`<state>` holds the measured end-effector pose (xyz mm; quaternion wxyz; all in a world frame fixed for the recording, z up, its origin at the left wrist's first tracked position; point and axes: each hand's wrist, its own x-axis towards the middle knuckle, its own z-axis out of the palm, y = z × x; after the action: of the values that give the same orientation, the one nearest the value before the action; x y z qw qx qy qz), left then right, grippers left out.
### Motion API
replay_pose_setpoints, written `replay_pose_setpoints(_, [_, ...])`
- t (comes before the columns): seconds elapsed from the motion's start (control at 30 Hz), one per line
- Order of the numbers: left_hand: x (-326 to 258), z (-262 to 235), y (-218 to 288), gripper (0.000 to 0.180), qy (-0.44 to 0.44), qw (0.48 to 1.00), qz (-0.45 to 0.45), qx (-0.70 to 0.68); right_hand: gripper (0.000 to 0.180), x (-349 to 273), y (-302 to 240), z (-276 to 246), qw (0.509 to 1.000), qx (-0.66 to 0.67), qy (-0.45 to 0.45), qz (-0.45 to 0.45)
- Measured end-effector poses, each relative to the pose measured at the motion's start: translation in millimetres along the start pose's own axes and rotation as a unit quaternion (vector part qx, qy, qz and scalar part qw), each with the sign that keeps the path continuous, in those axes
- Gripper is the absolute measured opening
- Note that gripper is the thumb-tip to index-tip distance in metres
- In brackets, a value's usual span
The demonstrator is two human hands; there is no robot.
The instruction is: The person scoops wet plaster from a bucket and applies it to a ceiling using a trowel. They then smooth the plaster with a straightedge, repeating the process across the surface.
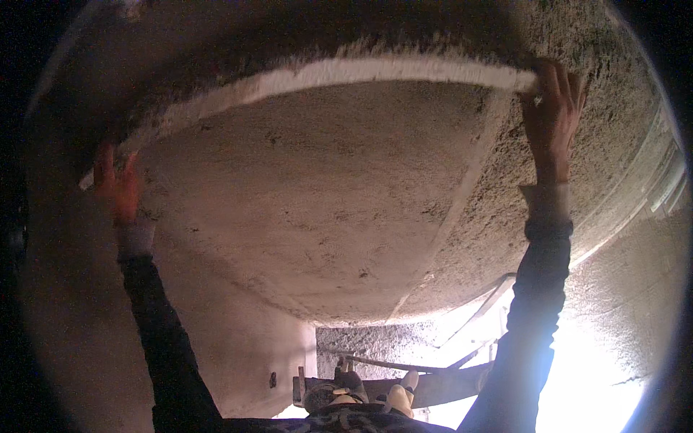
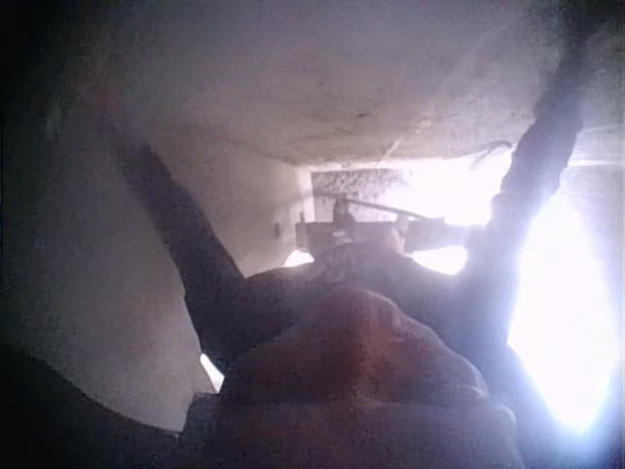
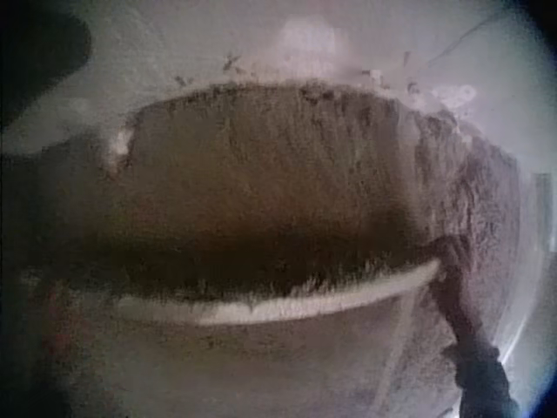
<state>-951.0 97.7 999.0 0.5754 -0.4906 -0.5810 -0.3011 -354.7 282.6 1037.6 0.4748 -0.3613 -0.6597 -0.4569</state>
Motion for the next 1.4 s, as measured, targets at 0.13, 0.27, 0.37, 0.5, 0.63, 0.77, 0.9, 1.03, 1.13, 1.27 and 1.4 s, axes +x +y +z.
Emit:
replay_pose_setpoints(0.13, [-57, 0, 11, 0.056, -0.045, 0.995, 0.002, -0.086, 0.035, -64, -18, 1, 0.998, 0.0, -0.056, 0.019])
replay_pose_setpoints(0.27, [-145, 7, 36, 0.061, -0.083, 0.991, 0.004, -0.108, 0.036, -135, -33, 5, 0.996, 0.028, -0.077, 0.027])
replay_pose_setpoints(0.37, [-201, 3, 54, 0.063, -0.121, 0.987, -0.016, -0.104, 0.034, -185, -41, 12, 0.995, 0.028, -0.095, 0.029])
replay_pose_setpoints(0.5, [-262, 4, 83, 0.064, -0.179, 0.975, -0.051, -0.119, 0.032, -224, -55, 9, 0.99, 0.037, -0.133, 0.013])
replay_pose_setpoints(0.63, [-339, 13, 108, 0.063, -0.254, 0.945, -0.118, -0.168, 0.034, -287, -51, 14, 0.977, -0.008, -0.213, -0.008])
replay_pose_setpoints(0.77, [-405, -19, 137, 0.065, -0.306, 0.923, -0.142, -0.185, 0.038, -281, -51, -10, 0.97, 0.061, -0.233, -0.047])
replay_pose_setpoints(0.9, [-467, -88, 187, 0.063, -0.288, 0.918, -0.187, -0.197, 0.034, -252, -31, -61, 0.95, 0.093, -0.273, -0.118])
replay_pose_setpoints(1.03, [-471, -167, 241, 0.054, -0.303, 0.888, -0.291, -0.185, 0.035, -188, -14, -107, 0.931, 0.144, -0.265, -0.206])
replay_pose_setpoints(1.13, [-468, -234, 284, 0.051, -0.313, 0.845, -0.389, -0.192, 0.047, -124, -17, -142, 0.904, 0.168, -0.265, -0.29])
replay_pose_setpoints(1.27, [-466, -309, 325, 0.051, -0.301, 0.808, -0.477, -0.174, 0.042, -52, -53, -177, 0.849, 0.22, -0.214, -0.431])
replay_pose_setpoints(1.4, [-498, -370, 370, 0.051, -0.272, 0.758, -0.576, -0.139, 0.022, -12, -109, -228, 0.749, 0.292, -0.252, -0.538])
